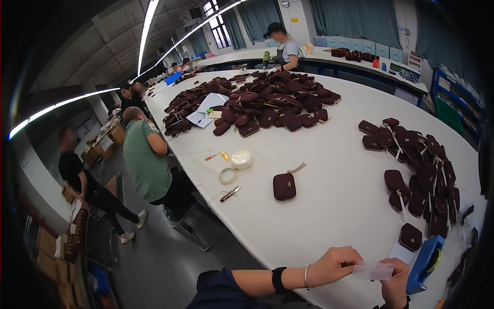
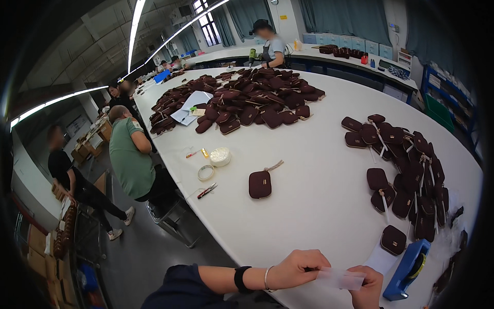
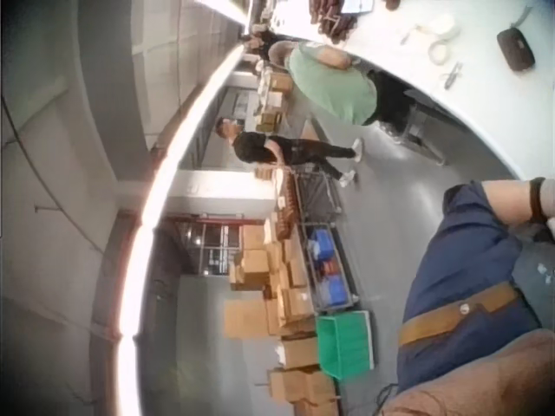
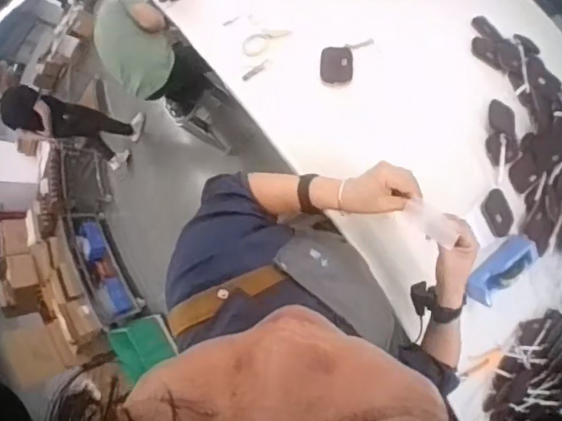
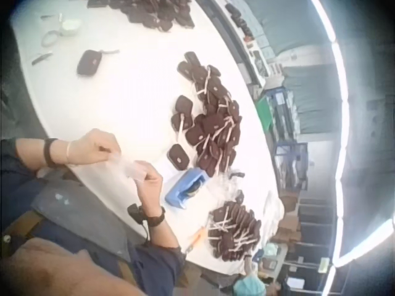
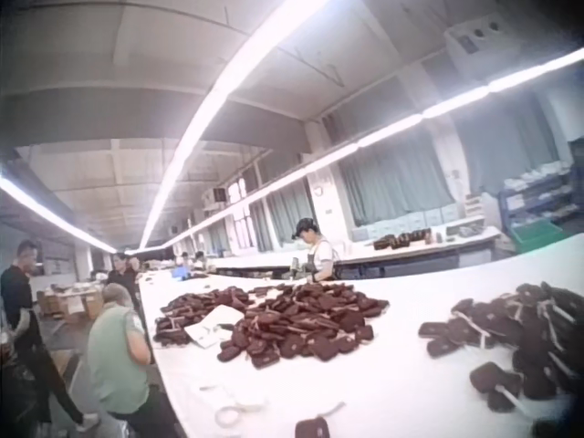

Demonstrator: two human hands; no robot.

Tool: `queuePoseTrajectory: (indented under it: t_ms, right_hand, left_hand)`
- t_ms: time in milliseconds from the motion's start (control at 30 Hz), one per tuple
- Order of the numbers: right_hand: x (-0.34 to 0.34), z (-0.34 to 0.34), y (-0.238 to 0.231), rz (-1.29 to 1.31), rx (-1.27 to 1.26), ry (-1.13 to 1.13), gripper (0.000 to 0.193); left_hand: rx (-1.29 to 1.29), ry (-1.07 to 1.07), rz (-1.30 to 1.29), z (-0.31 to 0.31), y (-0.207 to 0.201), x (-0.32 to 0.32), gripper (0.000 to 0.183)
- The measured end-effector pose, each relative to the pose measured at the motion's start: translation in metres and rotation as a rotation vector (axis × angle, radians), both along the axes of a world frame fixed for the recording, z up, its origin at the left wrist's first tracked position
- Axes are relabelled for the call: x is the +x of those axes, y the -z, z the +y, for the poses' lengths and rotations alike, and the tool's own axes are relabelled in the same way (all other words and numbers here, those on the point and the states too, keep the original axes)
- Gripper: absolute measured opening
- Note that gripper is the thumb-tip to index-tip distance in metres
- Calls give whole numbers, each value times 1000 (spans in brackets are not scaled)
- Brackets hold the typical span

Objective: The person wraps small maroon pouches with white paper, securing them with a string. They repeatedly pick up a pouch, wrap it, and place it on the table. The person uses a tape dispenser to cut tape and a lighter to seal the string ends.

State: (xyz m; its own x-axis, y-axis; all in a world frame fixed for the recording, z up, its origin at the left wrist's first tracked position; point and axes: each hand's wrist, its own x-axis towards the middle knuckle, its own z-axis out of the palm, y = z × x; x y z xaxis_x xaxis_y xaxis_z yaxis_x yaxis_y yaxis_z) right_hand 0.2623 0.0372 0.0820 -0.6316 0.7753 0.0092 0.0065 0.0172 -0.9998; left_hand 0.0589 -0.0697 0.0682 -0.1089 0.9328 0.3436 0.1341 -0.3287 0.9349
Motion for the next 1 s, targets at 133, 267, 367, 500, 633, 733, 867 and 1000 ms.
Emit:
queuePoseTrajectory:
  t_ms: [133,267,367,500,633,733,867,1000]
  right_hand:
    - [-8,-8,-5,31,65,42,10]
    - [-9,-12,-9,33,58,60,9]
    - [-8,-17,-19,59,29,48,7]
    - [-8,-9,-18,46,35,-58,9]
    - [-8,-5,-20,27,170,-237,10]
    - [1,-7,-22,-8,88,-150,11]
    - [2,-4,-34,-71,-41,-164,11]
    - [5,0,-36,-32,-319,-246,10]
  left_hand:
    - [-128,0,-148,-5,-6,1,8]
    - [-36,-19,-98,-5,-4,0,7]
    - [-20,-41,-6,0,-11,2,9]
    - [-97,-81,111,3,-18,0,13]
    - [-7,-47,414,-4,-23,-9,16]
    - [65,-24,446,4,-24,-5,18]
    - [85,-63,494,2,-22,-5,20]
    - [16,-72,332,0,-19,-6,19]
